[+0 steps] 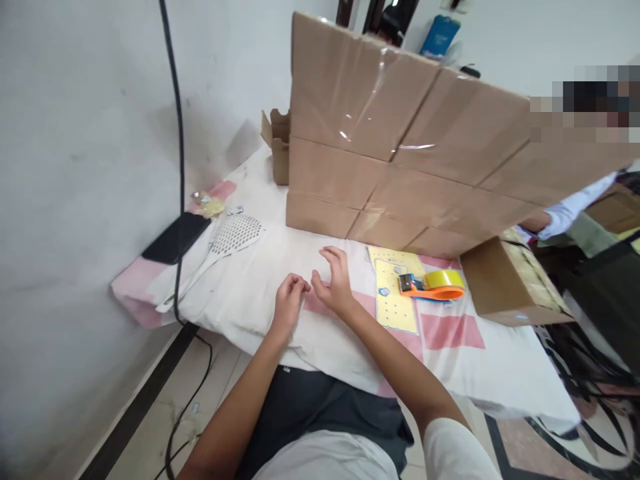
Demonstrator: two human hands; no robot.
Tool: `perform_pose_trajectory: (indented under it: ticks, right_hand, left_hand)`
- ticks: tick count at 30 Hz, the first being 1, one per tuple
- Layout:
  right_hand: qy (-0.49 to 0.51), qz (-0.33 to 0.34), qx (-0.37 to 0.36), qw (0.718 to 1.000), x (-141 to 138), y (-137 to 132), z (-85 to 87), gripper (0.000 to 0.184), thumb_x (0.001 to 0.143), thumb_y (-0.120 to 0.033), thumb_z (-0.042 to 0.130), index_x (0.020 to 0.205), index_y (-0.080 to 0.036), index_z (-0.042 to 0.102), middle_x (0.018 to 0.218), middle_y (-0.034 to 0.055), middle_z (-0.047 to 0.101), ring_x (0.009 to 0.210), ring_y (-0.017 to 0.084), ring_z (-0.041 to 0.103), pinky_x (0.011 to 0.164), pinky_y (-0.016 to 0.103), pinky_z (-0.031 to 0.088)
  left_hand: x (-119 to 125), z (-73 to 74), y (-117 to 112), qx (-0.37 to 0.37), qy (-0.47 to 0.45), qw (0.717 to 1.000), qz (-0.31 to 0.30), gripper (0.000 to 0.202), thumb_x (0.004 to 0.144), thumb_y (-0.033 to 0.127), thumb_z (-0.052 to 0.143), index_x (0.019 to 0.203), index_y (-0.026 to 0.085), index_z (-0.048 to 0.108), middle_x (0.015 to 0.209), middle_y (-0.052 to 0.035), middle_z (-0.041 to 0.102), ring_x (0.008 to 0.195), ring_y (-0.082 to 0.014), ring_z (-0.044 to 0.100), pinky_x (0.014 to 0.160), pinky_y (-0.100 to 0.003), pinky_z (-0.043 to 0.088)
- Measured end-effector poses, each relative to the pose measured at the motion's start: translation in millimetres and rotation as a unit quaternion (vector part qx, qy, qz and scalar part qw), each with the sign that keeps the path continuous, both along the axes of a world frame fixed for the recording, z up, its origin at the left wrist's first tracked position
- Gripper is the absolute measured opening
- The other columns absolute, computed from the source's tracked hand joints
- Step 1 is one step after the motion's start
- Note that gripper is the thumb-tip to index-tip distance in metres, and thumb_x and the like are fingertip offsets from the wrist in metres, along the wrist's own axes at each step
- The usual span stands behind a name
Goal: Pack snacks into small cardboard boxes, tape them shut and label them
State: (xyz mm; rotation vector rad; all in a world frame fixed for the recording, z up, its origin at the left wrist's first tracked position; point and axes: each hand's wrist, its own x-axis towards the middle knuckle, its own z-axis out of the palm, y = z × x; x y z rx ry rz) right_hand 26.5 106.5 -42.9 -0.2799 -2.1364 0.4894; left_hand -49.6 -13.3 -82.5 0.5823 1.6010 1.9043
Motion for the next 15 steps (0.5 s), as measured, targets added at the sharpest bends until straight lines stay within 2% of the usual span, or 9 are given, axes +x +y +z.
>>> perform_pose_trajectory:
  ticks: [2, 4, 6, 8, 11, 13, 15]
  right_hand:
    - [0.005, 0.072, -0.091, 0.993, -62, -3, -4.2, 0.026, 0.092, -0.024, 0.057, 0.118, -0.023, 0.06, 0.115, 0.0108, 0.063, 0.11, 0.026, 0.063, 0.097, 0.047, 0.054]
    - [0.002, 0.106, -0.198, 0.975, -126, -3, -14.1, 0.017, 0.093, -0.025, 0.055, 0.108, -0.023, 0.062, 0.104, 0.0074, 0.066, 0.095, 0.022, 0.065, 0.086, 0.039, 0.056]
    - [-0.013, 0.102, -0.279, 0.955, -186, -1, -28.0, 0.02, 0.09, -0.025, 0.056, 0.109, -0.022, 0.063, 0.108, 0.0075, 0.068, 0.095, 0.02, 0.065, 0.081, 0.036, 0.056]
    - [-0.026, 0.091, -0.316, 0.944, -234, 2, -42.5, 0.026, 0.087, -0.021, 0.056, 0.112, -0.021, 0.063, 0.114, 0.0076, 0.069, 0.102, 0.02, 0.064, 0.087, 0.035, 0.055]
    - [-0.019, 0.07, -0.345, 0.936, -273, 5, -58.4, 0.029, 0.09, -0.021, 0.053, 0.116, -0.019, 0.062, 0.115, 0.0085, 0.071, 0.105, 0.02, 0.064, 0.096, 0.037, 0.053]
    - [-0.028, 0.068, -0.338, 0.938, -278, 6, -62.4, 0.027, 0.093, -0.024, 0.052, 0.117, -0.019, 0.063, 0.113, 0.0084, 0.071, 0.105, 0.021, 0.064, 0.099, 0.04, 0.051]
    - [-0.069, 0.073, -0.295, 0.95, -275, 5, -61.9, 0.024, 0.093, -0.026, 0.056, 0.115, -0.021, 0.066, 0.114, 0.0075, 0.072, 0.11, 0.023, 0.063, 0.105, 0.043, 0.047]
  left_hand:
    - [-2, 0.1, -6, 0.018, -0.038, 0.999, 0.02, 0.027, 0.091, 0.036, 0.05, 0.068, 0.023, 0.045, 0.066, 0.0002, 0.052, 0.067, -0.0162, 0.053, 0.069, -0.03, 0.045]
    - [-4, -1.8, -12, 0.054, -0.082, 0.994, 0.042, 0.03, 0.091, 0.032, 0.048, 0.064, 0.024, 0.037, 0.062, 0.0013, 0.043, 0.061, -0.0154, 0.045, 0.063, -0.031, 0.04]
    - [-4, -5.0, -16, 0.088, -0.119, 0.987, 0.067, 0.033, 0.091, 0.032, 0.048, 0.062, 0.024, 0.032, 0.06, 0.0014, 0.037, 0.058, -0.0153, 0.039, 0.06, -0.033, 0.034]
    - [-2, -8.4, -19, 0.109, -0.148, 0.979, 0.089, 0.038, 0.091, 0.034, 0.048, 0.061, 0.024, 0.028, 0.057, 0.0016, 0.031, 0.055, -0.0154, 0.033, 0.058, -0.035, 0.03]
    - [4, -11.3, -21, 0.124, -0.176, 0.97, 0.115, 0.04, 0.087, 0.037, 0.049, 0.06, 0.023, 0.024, 0.052, 0.0025, 0.021, 0.051, -0.0153, 0.026, 0.055, -0.036, 0.025]
    - [3, -8.4, -22, 0.138, -0.177, 0.965, 0.135, 0.041, 0.087, 0.038, 0.05, 0.06, 0.023, 0.023, 0.052, 0.003, 0.018, 0.049, -0.015, 0.023, 0.053, -0.036, 0.021]
    - [-8, 1.7, -21, 0.155, -0.152, 0.964, 0.151, 0.041, 0.088, 0.039, 0.051, 0.06, 0.023, 0.025, 0.052, 0.003, 0.017, 0.049, -0.0149, 0.023, 0.052, -0.036, 0.021]
